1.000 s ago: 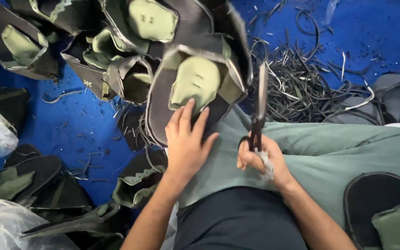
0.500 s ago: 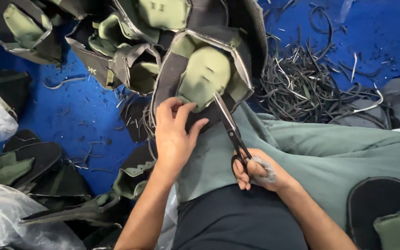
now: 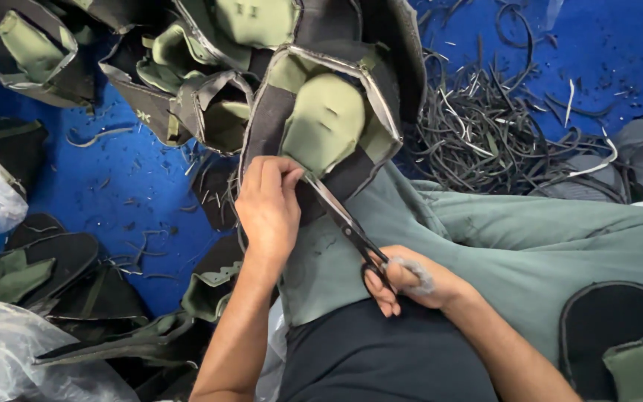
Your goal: The person trims the excess material from shoe upper components using scissors.
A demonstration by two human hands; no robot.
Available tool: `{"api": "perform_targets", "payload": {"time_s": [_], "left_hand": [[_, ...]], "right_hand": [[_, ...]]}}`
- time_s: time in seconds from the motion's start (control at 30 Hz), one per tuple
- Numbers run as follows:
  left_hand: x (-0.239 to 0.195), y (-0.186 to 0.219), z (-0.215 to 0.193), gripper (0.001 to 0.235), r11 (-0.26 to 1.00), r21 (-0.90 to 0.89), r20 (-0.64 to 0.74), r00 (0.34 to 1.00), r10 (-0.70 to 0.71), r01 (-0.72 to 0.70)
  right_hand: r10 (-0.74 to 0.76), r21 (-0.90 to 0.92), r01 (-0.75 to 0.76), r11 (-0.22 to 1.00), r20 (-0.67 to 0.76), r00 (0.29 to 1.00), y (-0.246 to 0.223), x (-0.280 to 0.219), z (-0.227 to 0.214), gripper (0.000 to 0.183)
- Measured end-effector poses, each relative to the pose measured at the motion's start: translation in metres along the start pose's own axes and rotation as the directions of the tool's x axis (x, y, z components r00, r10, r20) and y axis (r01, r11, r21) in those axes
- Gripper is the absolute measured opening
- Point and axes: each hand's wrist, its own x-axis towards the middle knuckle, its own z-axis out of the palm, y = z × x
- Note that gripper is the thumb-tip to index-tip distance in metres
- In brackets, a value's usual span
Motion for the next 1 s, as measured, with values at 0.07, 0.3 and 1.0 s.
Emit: {"api": "perform_targets", "payload": {"time_s": [0.07,0.3,1.0], "left_hand": [[0.0,-0.001,0.0,0.013,1.0,0.004,-0.001,1.0,0.013,-0.013],[0.015,0.003,-0.017,0.003,0.935,-0.185,0.019,0.952,-0.306,0.304],[-0.003,-0.02,-0.002,0.014,0.978,-0.161,-0.038,0.989,-0.143,0.135]], "right_hand": [[-0.006,-0.008,0.006,1.0,-0.044,0.999,0.007,0.0,-0.008,0.062],[0.04,-0.051,-0.048,0.998,-0.143,0.989,0.008,0.004,-0.005,0.052],[-0.029,0.094,0.033,0.995,-0.037,0.999,0.0,0.035,-0.013,0.06]]}}
